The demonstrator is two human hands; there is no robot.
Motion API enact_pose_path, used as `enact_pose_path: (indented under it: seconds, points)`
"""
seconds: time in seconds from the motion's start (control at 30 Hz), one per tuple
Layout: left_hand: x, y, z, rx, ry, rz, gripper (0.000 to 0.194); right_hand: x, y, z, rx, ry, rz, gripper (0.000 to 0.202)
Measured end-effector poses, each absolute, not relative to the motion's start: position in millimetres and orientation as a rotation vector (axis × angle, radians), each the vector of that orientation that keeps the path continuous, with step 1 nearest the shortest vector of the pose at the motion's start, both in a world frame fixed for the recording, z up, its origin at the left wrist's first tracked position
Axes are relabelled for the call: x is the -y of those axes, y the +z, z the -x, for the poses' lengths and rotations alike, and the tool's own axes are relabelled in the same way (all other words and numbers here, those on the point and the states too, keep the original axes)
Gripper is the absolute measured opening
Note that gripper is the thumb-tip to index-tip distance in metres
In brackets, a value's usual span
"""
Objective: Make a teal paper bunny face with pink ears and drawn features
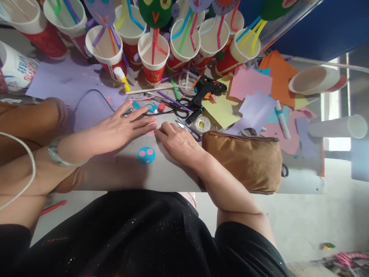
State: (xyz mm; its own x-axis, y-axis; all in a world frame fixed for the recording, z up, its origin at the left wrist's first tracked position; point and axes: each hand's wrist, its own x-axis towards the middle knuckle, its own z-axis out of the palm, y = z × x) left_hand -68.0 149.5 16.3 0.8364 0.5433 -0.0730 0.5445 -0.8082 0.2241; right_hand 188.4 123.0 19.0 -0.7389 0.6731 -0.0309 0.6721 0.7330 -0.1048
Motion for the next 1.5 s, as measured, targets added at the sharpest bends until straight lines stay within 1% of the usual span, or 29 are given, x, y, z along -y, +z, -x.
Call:
enact_pose_path:
  seconds: [0.33,0.53,0.77,1.1,1.33,1.5]
  points:
    - [-150.4,5.6,72.8,-0.874,0.128,-2.77,0.069,-122.0,20.9,-187.5,2.926,0.109,1.097,0.034]
    - [-150.1,10.2,71.1,-0.896,0.064,-2.803,0.073,-121.9,18.4,-186.3,2.942,0.101,1.096,0.034]
    - [-148.9,13.7,69.3,-0.885,0.047,-2.844,0.068,-121.4,16.9,-185.6,2.949,0.106,1.094,0.031]
    - [-150.0,26.7,62.8,-0.783,-0.178,-2.883,0.063,-117.2,17.9,-181.5,2.987,0.093,1.139,0.034]
    - [-149.5,23.3,62.4,-0.795,-0.162,-2.889,0.063,-115.3,17.2,-179.7,2.97,0.095,1.155,0.035]
    - [-149.0,15.9,64.9,-0.781,-0.046,-2.858,0.064,-113.4,18.4,-178.1,2.973,0.05,1.17,0.034]
